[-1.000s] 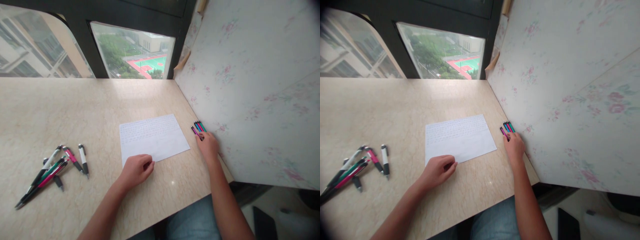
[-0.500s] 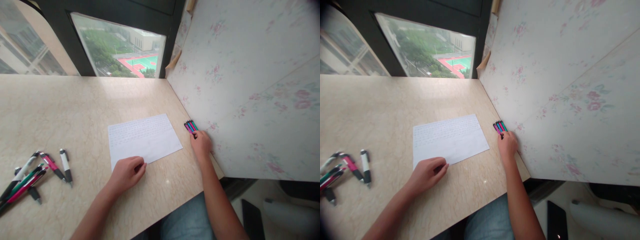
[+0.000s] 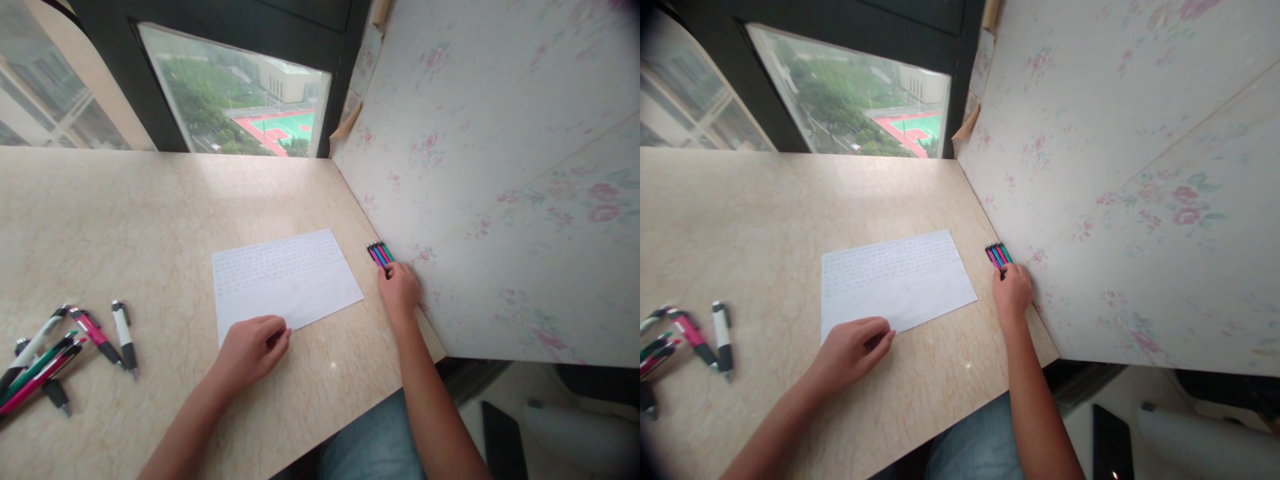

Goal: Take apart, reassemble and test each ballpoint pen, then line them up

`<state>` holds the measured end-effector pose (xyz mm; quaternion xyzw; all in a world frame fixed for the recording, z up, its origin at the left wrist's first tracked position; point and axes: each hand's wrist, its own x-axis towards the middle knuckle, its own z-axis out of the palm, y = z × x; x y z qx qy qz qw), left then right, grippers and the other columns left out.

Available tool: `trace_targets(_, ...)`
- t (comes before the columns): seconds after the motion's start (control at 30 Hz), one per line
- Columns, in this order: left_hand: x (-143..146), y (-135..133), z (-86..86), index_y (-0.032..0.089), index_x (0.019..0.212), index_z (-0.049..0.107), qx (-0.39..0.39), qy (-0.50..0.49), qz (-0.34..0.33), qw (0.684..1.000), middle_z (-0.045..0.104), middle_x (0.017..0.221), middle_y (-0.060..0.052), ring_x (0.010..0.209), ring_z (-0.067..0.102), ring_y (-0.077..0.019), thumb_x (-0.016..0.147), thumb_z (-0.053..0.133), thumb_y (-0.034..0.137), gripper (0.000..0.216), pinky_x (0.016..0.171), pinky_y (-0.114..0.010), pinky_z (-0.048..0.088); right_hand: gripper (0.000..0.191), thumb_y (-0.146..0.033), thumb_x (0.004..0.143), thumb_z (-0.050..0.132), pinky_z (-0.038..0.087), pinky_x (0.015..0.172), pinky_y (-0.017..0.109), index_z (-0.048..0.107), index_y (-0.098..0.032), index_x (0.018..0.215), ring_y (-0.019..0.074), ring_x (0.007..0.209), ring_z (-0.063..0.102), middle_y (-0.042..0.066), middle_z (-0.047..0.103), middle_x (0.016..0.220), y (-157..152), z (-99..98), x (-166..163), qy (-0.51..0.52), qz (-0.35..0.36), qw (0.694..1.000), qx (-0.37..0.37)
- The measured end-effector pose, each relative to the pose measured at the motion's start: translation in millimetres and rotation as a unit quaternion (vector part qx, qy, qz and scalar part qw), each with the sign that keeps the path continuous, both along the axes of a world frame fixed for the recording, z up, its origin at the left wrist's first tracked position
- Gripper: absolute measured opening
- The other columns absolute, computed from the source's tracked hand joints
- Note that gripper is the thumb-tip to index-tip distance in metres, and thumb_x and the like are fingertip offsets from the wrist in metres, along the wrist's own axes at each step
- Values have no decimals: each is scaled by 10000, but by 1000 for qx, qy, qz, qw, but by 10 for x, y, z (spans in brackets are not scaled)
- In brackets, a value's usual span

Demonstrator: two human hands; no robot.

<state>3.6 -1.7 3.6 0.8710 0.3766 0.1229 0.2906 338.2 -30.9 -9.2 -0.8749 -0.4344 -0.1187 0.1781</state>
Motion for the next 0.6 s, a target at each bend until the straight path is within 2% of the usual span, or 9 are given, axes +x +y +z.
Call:
trace_targets(0.37, -7, -2, -6, 186, 617, 392, -4, -10, 0, 1000, 489, 584, 10, 544, 450, -119, 924, 437, 343, 348, 564, -266, 245, 170, -283, 868, 556, 279, 638, 314, 687, -175, 874, 206, 757, 541, 84, 687, 868, 8, -48, 10, 6, -18, 1000, 2)
trace_targets(0.6, 12, -8, 28, 185, 606, 397, -3, -25, 4, 1000, 475, 575, 15, 535, 434, -113, 913, 439, 315, 336, 558, -265, 241, 188, -299, 868, 532, 321, 651, 306, 663, -173, 916, 205, 749, 550, 77, 676, 838, 5, -16, -40, 24, 6, 999, 46)
